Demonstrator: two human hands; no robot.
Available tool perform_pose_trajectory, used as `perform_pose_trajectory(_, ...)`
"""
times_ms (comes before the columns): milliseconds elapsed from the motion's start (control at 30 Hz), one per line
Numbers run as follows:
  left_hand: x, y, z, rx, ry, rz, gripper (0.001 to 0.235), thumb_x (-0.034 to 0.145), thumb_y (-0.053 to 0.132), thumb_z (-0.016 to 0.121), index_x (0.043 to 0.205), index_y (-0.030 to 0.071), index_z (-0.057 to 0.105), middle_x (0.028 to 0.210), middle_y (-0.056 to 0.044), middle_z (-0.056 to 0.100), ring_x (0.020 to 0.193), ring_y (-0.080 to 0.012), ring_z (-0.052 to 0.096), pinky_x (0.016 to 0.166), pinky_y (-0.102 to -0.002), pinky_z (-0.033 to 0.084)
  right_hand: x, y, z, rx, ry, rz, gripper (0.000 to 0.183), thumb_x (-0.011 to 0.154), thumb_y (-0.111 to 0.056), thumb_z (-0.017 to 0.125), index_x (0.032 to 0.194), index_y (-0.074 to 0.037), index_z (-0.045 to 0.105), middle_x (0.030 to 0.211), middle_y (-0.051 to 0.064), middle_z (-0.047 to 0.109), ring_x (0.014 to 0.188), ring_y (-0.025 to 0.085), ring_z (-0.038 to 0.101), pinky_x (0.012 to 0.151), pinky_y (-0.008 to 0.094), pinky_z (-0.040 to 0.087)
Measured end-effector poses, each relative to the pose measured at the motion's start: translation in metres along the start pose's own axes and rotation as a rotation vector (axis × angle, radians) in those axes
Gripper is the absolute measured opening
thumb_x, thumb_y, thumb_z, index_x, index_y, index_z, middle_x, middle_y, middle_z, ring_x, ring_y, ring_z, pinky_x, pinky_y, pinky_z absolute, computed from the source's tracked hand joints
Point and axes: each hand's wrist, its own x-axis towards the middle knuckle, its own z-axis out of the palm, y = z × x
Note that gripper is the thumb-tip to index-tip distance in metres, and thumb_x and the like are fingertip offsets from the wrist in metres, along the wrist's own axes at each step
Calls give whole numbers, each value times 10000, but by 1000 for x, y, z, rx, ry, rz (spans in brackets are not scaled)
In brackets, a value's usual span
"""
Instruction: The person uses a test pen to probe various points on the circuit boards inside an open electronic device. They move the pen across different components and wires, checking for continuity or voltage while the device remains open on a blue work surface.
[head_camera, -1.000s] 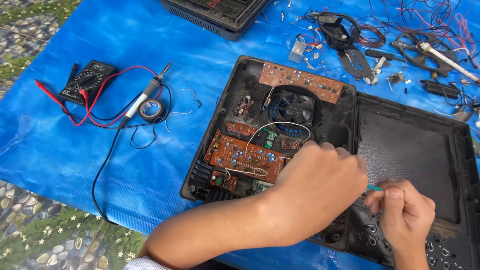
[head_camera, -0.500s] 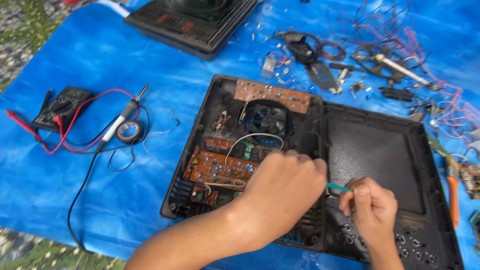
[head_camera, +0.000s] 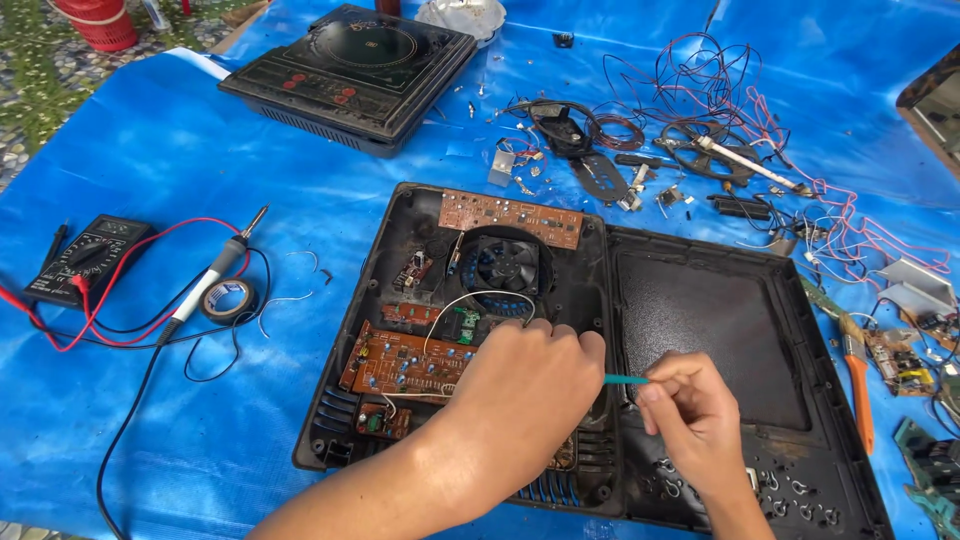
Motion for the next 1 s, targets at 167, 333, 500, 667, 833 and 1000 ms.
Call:
perform_pose_trajectory(167, -1, 1, 1, -5, 3, -8, 250, 763, 123, 794, 937, 206, 634, 790, 8, 720, 712, -209, 704, 547, -354, 501, -2, -2, 0, -157, 44, 41, 124, 1019, -144, 554, 931, -57, 562, 626, 55, 616, 453, 106, 522, 463, 233, 447)
perform_pose_trajectory(333, -3, 1, -5, -23, -67, 35, 266, 770, 101, 801, 961, 182, 634, 811, 3, 725, 711, -211, 721, 559, -344, 505, 8, -16, 7, -96, 9, -94, 471, 1092, -255, 402, 665, -82, 497, 521, 37, 511, 431, 104, 435, 421, 218, 380)
perform_pose_trajectory(500, -4, -3, -13, -44, -125, 51, 425, 669, 107, 888, 989, 163, 613, 812, -4, 717, 730, -220, 714, 540, -354, 514, 9, -19, 7, -163, -19, -89, 430, 1081, -255, 414, 693, -81, 484, 500, 20, 490, 423, 102, 412, 458, 241, 373)
perform_pose_trajectory(667, -3, -4, -11, -57, -168, 53, 457, 648, 92, 903, 979, 180, 599, 804, 9, 708, 727, -212, 711, 542, -348, 518, 6, -14, 3, -132, -52, -19, 200, 1046, -194, 506, 894, -71, 548, 591, 28, 542, 474, 90, 489, 493, 236, 435)
perform_pose_trajectory(833, -4, -6, -12, -69, -126, 63, 353, 710, 38, 810, 957, 178, 601, 771, -1, 716, 689, -241, 728, 505, -369, 527, 2, -7, 6, -34, -21, -5, 59, 1039, -86, 551, 1093, -69, 535, 708, 57, 559, 510, 105, 535, 555, 250, 484)
perform_pose_trajectory(1000, -4, -7, -15, -80, -197, 94, 523, 602, 67, 903, 1006, 187, 593, 834, -11, 716, 760, -260, 728, 564, -399, 550, 3, -9, 4, -187, -19, -11, 154, 1064, -176, 493, 1017, -52, 571, 734, 71, 672, 491, 102, 557, 515, 229, 492)
